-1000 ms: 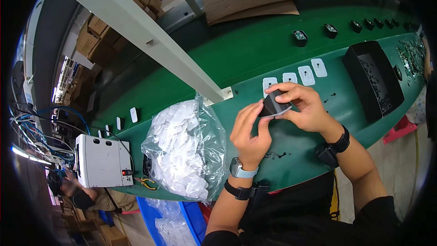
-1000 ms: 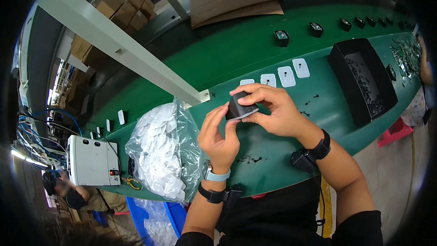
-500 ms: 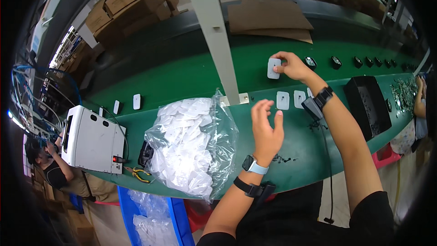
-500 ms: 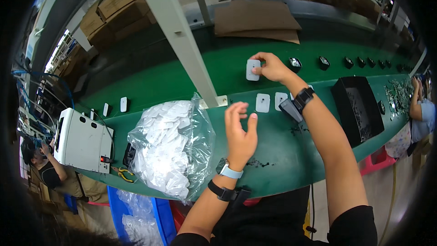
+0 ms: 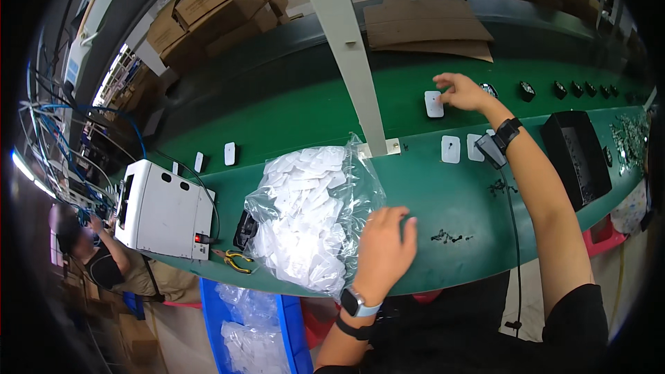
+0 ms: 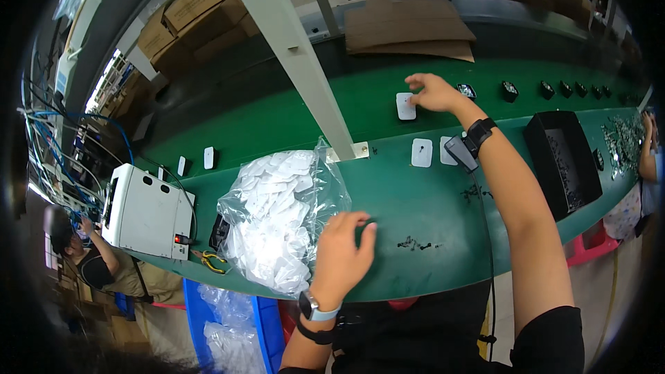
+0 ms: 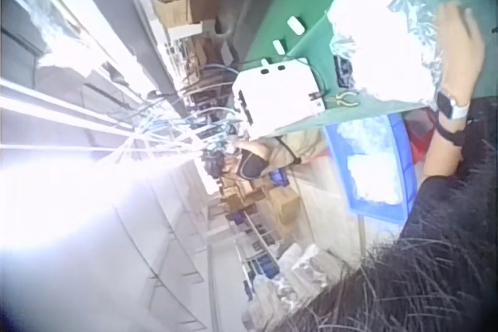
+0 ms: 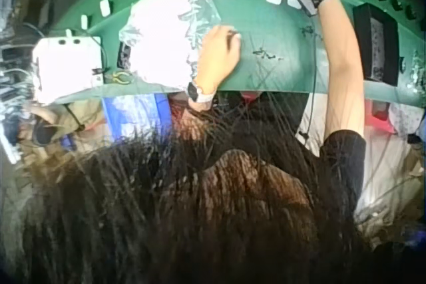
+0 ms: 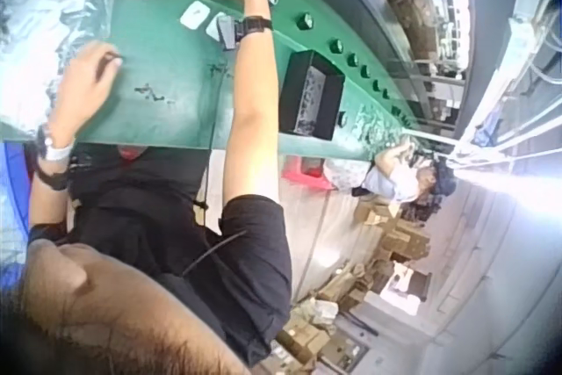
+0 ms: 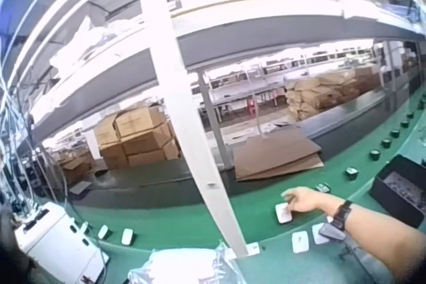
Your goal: The person assembles small white electronic devices at a green workbench. They pick up white plastic casings, insert small black components, and snap the halves together. The person places the finished units in a row on the table.
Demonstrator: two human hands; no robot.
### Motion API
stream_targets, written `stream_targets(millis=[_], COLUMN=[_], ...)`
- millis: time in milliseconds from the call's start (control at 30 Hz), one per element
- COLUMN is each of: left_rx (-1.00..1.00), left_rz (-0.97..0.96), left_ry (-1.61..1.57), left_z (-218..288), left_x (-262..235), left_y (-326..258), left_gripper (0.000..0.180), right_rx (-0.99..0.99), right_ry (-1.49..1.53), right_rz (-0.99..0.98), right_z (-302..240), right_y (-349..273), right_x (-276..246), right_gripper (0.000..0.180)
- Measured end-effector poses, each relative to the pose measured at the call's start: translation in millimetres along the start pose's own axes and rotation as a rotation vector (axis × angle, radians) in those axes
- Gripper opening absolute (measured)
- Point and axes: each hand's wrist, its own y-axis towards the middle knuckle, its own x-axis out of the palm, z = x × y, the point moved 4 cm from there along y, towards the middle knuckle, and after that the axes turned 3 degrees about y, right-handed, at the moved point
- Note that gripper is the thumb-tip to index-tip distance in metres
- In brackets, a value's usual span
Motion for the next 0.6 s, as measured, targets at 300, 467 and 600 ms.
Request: stream_targets(millis=[300, 467, 600], left_rx=[-0.086, -0.079, -0.092], left_rz=[0.026, -0.147, -0.194], left_ry=[0.555, 0.751, 0.813], left_z=[-42, -32, -42], left_x=[-34, -35, -38], left_y=[-37, -26, -27], left_gripper=[0.029, 0.051, 0.047], right_rx=[-0.272, -0.279, -0.369], right_ry=[0.108, 0.103, 0.089], right_rz=[0.160, 0.189, 0.121], right_z=[-50, -25, -27], right_y=[-125, -159, -168], right_x=[-23, -29, -31], right_gripper=[0.012, 0.009, 0.010])
